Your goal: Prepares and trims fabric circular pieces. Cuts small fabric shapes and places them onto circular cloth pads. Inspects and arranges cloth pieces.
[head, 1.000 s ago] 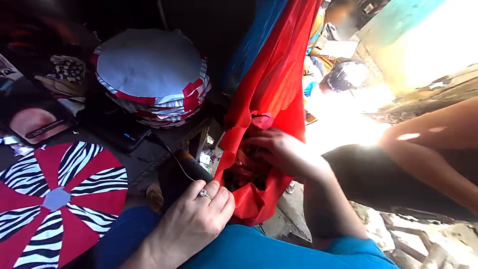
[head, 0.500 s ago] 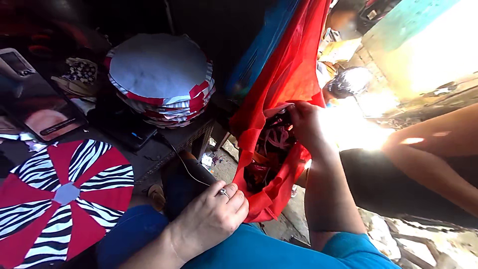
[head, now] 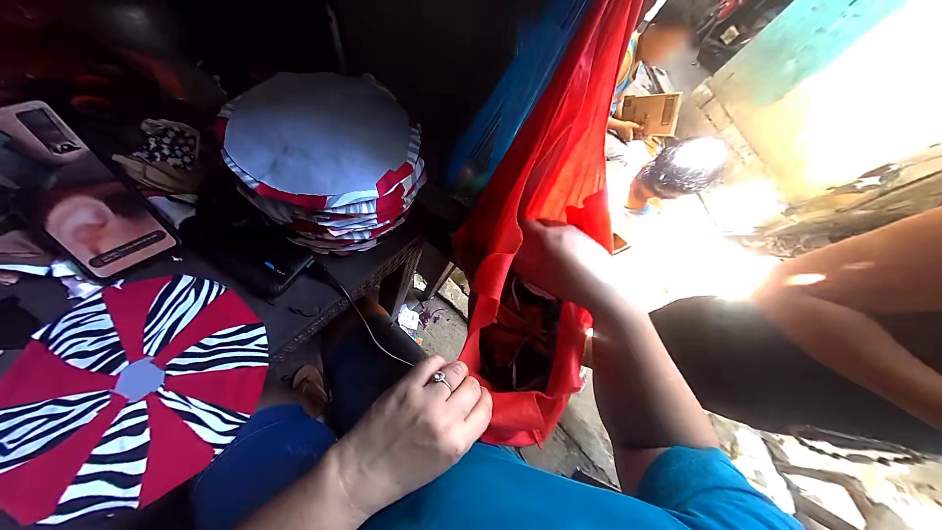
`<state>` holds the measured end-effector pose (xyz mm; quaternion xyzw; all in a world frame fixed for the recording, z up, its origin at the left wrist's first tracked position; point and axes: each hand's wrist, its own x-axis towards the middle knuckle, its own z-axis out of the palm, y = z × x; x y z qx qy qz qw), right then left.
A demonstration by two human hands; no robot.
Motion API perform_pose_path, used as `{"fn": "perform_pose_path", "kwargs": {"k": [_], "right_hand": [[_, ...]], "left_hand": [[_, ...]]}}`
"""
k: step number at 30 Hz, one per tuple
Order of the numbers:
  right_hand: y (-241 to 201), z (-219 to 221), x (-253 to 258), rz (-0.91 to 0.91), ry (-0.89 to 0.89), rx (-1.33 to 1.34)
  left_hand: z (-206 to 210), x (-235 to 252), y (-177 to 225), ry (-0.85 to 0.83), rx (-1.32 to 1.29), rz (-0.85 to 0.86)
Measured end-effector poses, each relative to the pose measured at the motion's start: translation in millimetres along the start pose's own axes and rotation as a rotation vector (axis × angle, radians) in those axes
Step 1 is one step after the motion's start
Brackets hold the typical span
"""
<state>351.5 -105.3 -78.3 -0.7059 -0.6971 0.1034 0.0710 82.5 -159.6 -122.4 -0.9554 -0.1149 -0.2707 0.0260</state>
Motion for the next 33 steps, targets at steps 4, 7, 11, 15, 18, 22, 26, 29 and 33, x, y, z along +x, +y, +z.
{"fn": "perform_pose_path", "kwargs": {"k": [4, 7, 11, 15, 18, 22, 26, 29, 33], "right_hand": [[7, -5, 8, 0.121, 0.017, -0.011], [2, -13, 2, 0.158, 0.209, 0.010], [-6, 6, -11, -0.308, 0.215, 0.037], [-4, 28, -5, -0.308, -0.068, -0.048], [7, 22, -2, -0.225, 0.156, 0.047], [10, -6, -6, -0.013, 0.469, 0.220], [20, -8, -3, -0.032, 0.645, 0.526], [13, -10, -8, -0.080, 0.511, 0.426], [-9, 0, -13, -0.054, 0.221, 0.020]], "left_hand": [[-7, 0, -2, 0.020, 0.032, -0.037], [-7, -1, -2, 0.014, 0.025, -0.038], [-3, 1, 0, 0.015, 0.014, -0.024], [-6, 3, 1, 0.030, 0.026, -0.025], [-7, 1, 1, 0.039, 0.036, -0.041], [-7, -1, 2, 0.020, 0.027, -0.041], [-4, 1, 3, 0.013, 0.011, -0.027], [-5, 2, 3, 0.021, 0.015, -0.028], [-7, 2, 2, 0.024, 0.029, -0.031]]}}
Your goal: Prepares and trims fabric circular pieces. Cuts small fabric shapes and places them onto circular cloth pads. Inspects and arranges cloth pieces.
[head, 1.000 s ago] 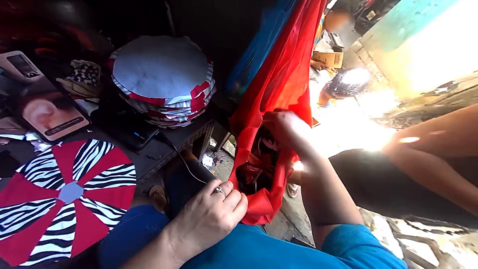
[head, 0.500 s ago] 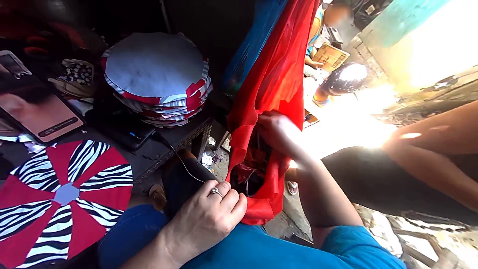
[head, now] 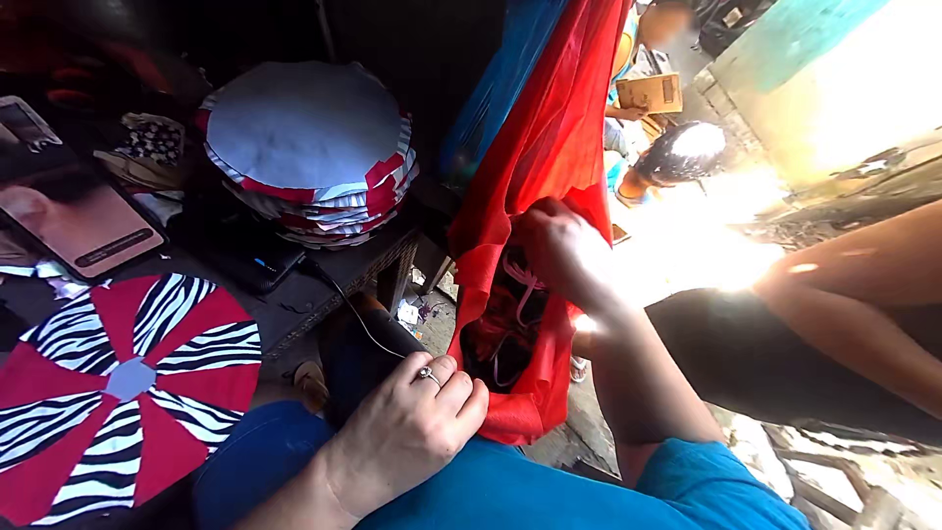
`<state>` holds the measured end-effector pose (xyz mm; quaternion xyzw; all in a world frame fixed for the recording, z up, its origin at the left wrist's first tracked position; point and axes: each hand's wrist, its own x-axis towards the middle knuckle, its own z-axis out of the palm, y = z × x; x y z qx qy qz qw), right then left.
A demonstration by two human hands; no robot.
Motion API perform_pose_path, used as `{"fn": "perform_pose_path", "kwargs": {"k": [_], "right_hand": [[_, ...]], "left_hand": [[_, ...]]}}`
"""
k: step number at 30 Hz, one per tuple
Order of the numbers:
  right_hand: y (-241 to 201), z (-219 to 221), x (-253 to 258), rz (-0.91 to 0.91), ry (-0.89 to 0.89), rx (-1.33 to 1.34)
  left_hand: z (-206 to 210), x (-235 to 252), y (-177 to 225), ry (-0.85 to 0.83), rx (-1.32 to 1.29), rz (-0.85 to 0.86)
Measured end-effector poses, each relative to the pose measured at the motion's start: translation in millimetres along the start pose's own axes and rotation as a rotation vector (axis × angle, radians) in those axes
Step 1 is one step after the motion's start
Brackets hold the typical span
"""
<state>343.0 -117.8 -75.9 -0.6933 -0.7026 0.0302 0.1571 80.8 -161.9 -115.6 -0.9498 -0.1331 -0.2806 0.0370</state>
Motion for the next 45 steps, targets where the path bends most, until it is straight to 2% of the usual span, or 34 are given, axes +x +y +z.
{"fn": "perform_pose_path", "kwargs": {"k": [5, 8, 10, 16, 18, 20, 26, 29, 31, 33, 35, 38, 45], "right_hand": [[-10, 20, 5, -0.136, -0.078, -0.115], [-3, 33, 9, -0.090, -0.186, -0.197], [3, 30, 12, -0.085, -0.200, -0.137], [14, -13, 6, -0.049, 0.195, 0.359], [18, -19, 5, -0.036, 0.275, 0.513], [19, -22, 5, -0.060, 0.284, 0.491], [-2, 2, 2, -0.141, -0.004, 0.157], [-11, 21, 6, -0.062, -0.277, -0.037], [-7, 27, 11, -0.034, -0.310, -0.073], [-3, 15, 14, -0.025, -0.167, 0.029], [3, -2, 14, -0.026, 0.053, 0.140], [15, -19, 12, -0.099, 0.323, 0.307], [15, -47, 10, -0.228, 0.558, 0.494]], "left_hand": [[-1, -2, 0, -0.012, 0.002, -0.003], [-2, -2, 0, -0.008, 0.003, -0.003], [-3, -2, 0, -0.005, 0.005, -0.010], [-1, -3, -1, -0.016, -0.013, -0.011], [0, -2, -1, -0.010, -0.017, -0.010], [1, -2, 0, -0.006, -0.023, -0.014], [1, -3, 1, 0.001, -0.025, -0.019], [0, -4, 1, 0.001, -0.009, -0.017], [-1, -4, 1, 0.002, -0.001, -0.025], [-1, -5, 1, 0.004, 0.003, -0.036], [-1, -6, 1, -0.003, -0.004, -0.043], [1, -5, 1, -0.010, -0.021, -0.031], [3, -5, 4, -0.008, -0.045, -0.012]]}}
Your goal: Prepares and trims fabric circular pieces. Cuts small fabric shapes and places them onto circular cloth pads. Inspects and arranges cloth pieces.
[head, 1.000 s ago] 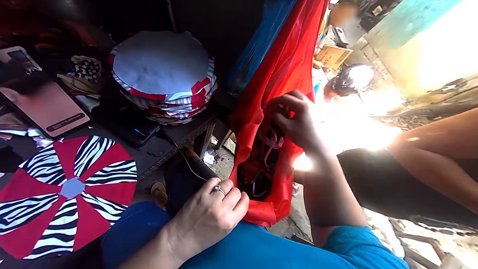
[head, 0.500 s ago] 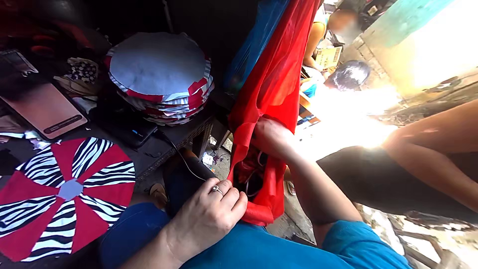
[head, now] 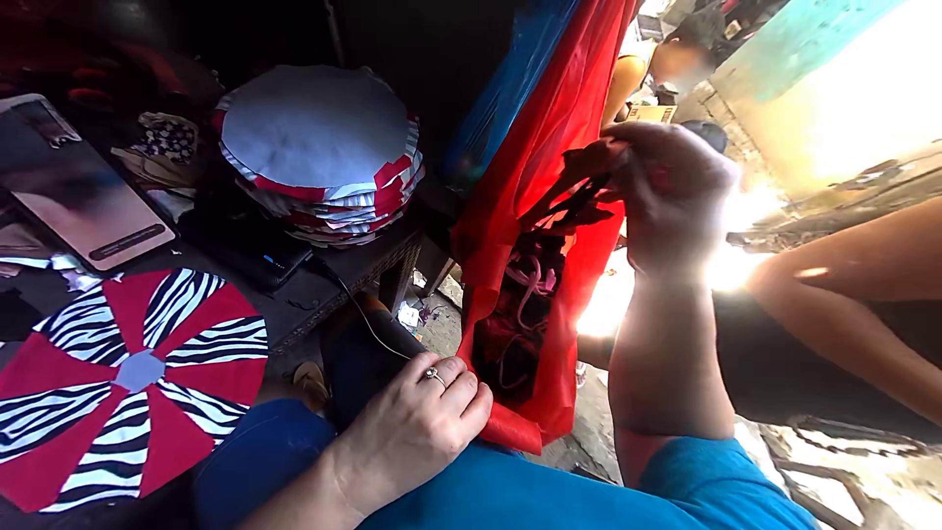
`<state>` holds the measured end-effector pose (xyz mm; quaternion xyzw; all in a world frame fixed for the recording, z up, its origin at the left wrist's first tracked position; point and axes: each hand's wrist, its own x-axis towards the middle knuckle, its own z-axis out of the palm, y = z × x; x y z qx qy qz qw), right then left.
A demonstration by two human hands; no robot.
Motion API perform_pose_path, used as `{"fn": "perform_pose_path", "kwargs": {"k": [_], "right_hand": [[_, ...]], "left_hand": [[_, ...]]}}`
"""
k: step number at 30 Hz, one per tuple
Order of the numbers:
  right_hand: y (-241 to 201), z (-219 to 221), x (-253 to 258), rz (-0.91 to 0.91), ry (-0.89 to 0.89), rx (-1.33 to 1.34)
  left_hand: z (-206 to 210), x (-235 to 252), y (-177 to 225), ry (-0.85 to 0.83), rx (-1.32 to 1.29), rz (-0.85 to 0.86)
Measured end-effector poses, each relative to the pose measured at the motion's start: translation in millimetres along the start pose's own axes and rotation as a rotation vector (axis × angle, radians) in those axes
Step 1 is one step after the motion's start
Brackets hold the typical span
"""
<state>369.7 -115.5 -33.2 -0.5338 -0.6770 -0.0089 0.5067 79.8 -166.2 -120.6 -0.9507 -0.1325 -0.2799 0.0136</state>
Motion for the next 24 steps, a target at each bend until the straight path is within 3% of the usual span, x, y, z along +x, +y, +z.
{"fn": "perform_pose_path", "kwargs": {"k": [11, 17, 19, 21, 24], "right_hand": [[-35, -35, 23, -0.324, 0.322, 0.006], [-44, -28, 24, -0.251, 0.115, 0.079], [-48, -29, 19, -0.174, -0.040, 0.022], [-51, -23, 14, -0.062, -0.219, 0.028], [-52, -9, 2, 0.049, -0.301, 0.051]], "left_hand": [[-1, -2, 0, 0.005, 0.005, -0.007], [-4, -2, -1, -0.020, -0.015, 0.009], [-6, 0, -3, 0.007, -0.073, -0.009], [-13, 9, -6, 0.086, -0.207, -0.093], [-29, 44, -20, 0.227, -0.438, -0.310]]}}
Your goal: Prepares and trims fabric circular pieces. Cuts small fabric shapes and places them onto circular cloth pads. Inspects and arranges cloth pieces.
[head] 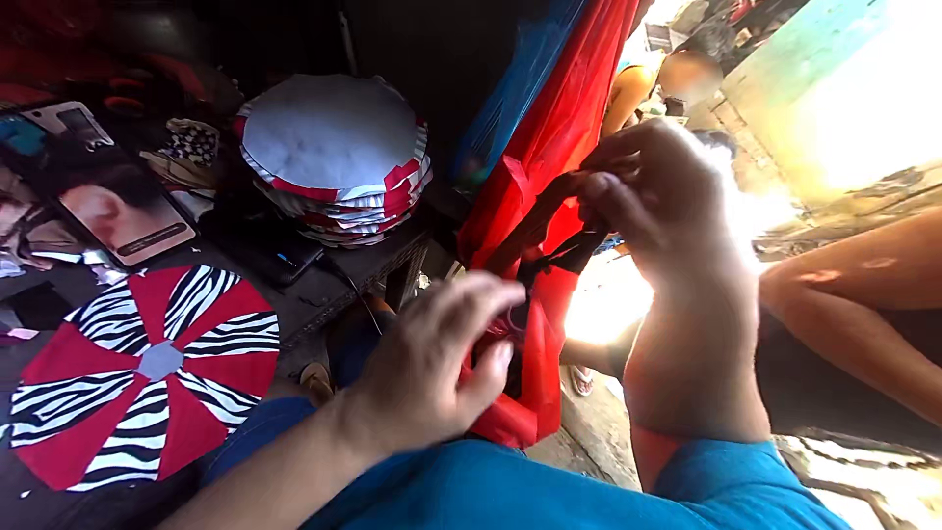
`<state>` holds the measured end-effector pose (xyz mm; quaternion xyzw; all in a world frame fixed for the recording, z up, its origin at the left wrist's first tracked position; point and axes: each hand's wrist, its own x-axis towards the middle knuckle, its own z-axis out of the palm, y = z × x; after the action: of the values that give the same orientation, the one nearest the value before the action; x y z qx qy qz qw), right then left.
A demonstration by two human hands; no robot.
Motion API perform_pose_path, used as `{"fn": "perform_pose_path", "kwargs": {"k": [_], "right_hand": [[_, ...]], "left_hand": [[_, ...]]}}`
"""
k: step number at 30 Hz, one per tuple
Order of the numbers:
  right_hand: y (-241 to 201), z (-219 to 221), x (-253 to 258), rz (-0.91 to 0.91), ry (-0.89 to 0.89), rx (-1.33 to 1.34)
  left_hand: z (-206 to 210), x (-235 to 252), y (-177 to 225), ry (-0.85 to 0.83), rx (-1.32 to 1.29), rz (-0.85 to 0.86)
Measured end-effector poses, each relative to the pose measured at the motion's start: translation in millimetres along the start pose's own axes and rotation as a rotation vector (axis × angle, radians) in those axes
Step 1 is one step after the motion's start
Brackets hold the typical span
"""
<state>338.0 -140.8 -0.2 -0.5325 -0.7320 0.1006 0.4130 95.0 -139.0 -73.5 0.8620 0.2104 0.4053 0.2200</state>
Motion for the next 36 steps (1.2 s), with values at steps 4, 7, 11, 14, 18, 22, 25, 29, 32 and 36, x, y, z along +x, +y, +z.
{"fn": "perform_pose_path", "kwargs": {"k": [4, 7, 11, 14, 18, 22, 25, 29, 32, 36], "right_hand": [[15, 14, -9, -0.032, -0.015, 0.251], [15, 18, -13, 0.042, -0.002, 0.370], [19, 16, -18, 0.241, 0.011, 0.509], [31, 15, -26, 0.259, -0.035, 0.516], [42, 18, -38, 0.257, -0.120, 0.479], [42, 24, -45, 0.288, -0.084, 0.519], [47, 26, -47, 0.275, 0.004, 0.507], [43, 26, -47, 0.317, 0.241, 0.620], [38, 23, -47, 0.344, 0.314, 0.777], [44, 27, -48, 0.343, 0.234, 0.774]], "left_hand": [[3, 72, -4, -0.053, -0.269, -0.286], [14, 106, -6, -0.235, -0.553, -0.429], [15, 119, -2, -0.326, -0.421, -0.442], [8, 116, -4, -0.257, -0.204, -0.401], [-2, 112, -12, -0.137, -0.313, -0.419], [-3, 109, -11, 0.013, -0.772, -0.477], [6, 112, 3, 0.102, -1.098, -0.513], [34, 121, 17, 0.151, -1.143, -0.413], [48, 112, 14, -0.064, -0.697, -0.525], [52, 100, 4, -0.150, -0.453, -0.491]]}}
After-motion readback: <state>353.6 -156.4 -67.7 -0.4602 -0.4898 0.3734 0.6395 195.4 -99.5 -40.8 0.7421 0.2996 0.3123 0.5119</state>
